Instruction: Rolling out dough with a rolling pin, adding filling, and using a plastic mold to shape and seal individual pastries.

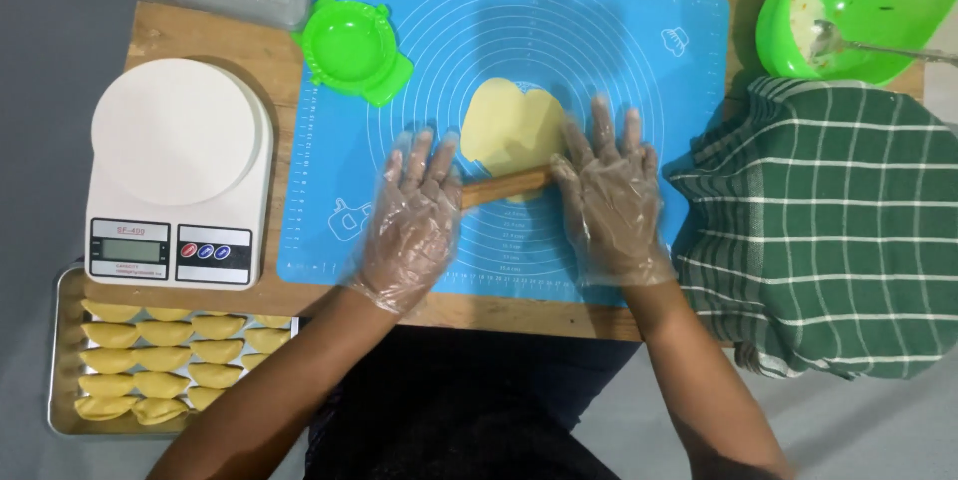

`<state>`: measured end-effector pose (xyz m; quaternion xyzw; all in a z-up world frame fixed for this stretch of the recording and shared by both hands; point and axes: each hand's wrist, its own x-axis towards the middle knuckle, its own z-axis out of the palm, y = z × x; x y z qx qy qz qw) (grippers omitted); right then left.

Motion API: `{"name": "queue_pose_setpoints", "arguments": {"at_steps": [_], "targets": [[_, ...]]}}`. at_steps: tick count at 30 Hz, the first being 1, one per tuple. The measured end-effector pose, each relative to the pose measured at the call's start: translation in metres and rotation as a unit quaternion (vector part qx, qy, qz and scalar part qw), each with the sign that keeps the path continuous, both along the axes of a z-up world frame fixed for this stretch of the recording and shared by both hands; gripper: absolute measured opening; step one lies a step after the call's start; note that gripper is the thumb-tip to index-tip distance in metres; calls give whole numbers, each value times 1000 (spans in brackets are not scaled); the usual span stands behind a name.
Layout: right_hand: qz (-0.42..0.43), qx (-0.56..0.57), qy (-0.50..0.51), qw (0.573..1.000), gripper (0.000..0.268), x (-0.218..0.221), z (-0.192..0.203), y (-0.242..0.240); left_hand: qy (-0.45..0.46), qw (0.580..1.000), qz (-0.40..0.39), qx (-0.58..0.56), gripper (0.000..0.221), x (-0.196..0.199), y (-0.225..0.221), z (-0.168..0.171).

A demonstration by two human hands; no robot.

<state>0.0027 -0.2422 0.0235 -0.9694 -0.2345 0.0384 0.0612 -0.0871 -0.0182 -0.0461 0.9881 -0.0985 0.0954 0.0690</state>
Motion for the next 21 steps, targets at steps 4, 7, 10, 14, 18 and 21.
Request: {"name": "queue_pose_setpoints", "arguments": {"at_steps": [4,7,10,14,18,21], "targets": [[-95,-120,38,987,56,4,14,14,28,997,-25,72,40,33,21,57],[-90,-114,26,989,56,21,11,18,30,993,-64,92,40,61,35,60],[-109,-100,19,989,60,29,4,21,49,987,-73,131,38,88,41,64],[-104,-112,5,988,66,18,3,28,111,988,-69,84,57,97,34,75],[-102,-159,-5,982,74,-3,-5,25,111,986,-76,97,61,86,32,76],[-95,-127,-12,987,75,-24,-11,20,96,983,-96,127,59,73,38,69]]}}
